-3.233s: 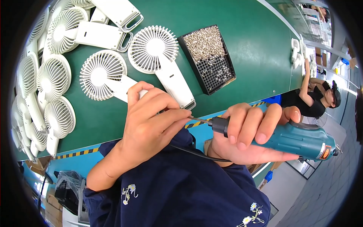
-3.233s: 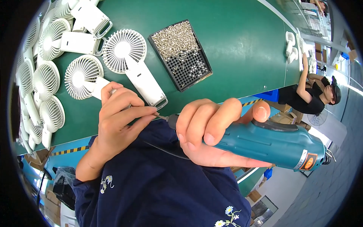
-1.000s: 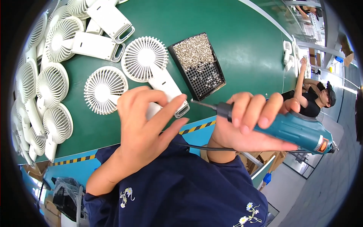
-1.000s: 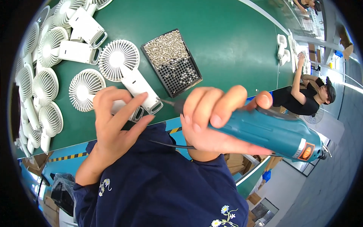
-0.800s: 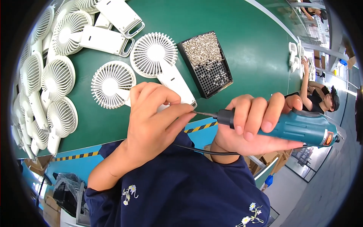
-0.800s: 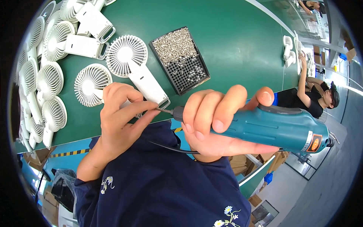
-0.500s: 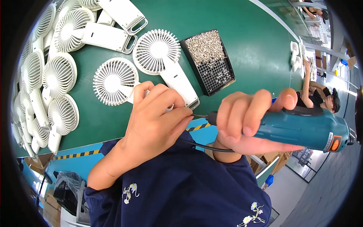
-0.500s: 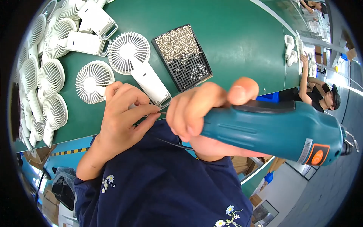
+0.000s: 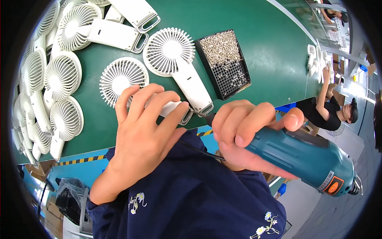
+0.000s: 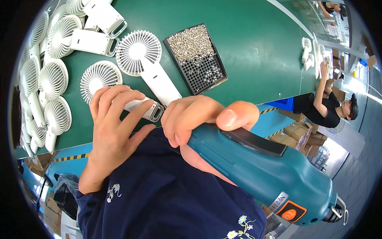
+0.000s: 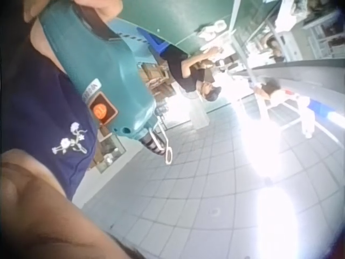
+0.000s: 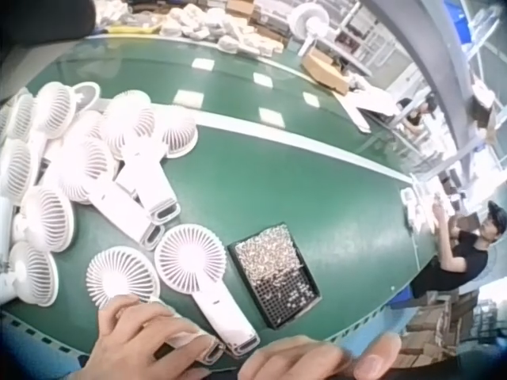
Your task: The person fastens screws into the handles of portable fans on an assembly line using an electric screwdriver.
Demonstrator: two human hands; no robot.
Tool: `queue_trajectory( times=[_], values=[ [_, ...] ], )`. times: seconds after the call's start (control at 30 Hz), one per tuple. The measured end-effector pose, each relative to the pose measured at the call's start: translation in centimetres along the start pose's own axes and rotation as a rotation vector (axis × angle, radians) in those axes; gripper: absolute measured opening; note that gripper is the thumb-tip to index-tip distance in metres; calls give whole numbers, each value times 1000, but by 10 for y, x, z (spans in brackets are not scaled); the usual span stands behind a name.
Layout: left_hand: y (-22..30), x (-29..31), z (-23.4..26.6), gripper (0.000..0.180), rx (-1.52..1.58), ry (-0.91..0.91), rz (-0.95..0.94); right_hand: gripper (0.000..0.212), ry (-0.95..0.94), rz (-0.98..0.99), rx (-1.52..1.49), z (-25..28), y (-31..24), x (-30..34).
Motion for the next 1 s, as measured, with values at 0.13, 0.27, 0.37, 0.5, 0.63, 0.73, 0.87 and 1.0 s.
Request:
queue_trajectory(
  times=[0.13, 0.27, 0.37, 0.5, 0.63, 0.73, 0.87, 1.0],
  values=[
    [-8, 2, -6, 39, -66, 10, 1, 37, 81, -179, -161, -1, 1, 7],
    [-11, 3, -6, 36, -51, 17, 12, 43, 71, -152, -163, -3, 4, 5],
    [-11, 3, -7, 37, -44, 26, 8, 51, 98, -114, -193, -3, 7, 3],
    [-12, 4, -7, 40, -45, 42, 11, 54, 92, -101, -210, 0, 14, 7],
    [-12, 4, -7, 39, -42, 50, 12, 41, -33, -138, -145, -7, 13, 6],
    [-12, 3, -8, 40, -37, 48, 13, 35, 7, -66, -113, -11, 17, 9],
    [-11, 1, -8, 37, -12, 35, 12, 39, 89, -2, -34, -6, 11, 8],
    [-12, 2, -8, 41, -31, 51, 37, 74, 343, 244, -31, 20, -21, -3]
  ],
)
Point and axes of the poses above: each hand's wrist, its own x-axis away from the middle knuckle, its own z-axis out of the back of the hand, y = z × x, the point moved 7 cm from there along -x, towards the middle knuckle
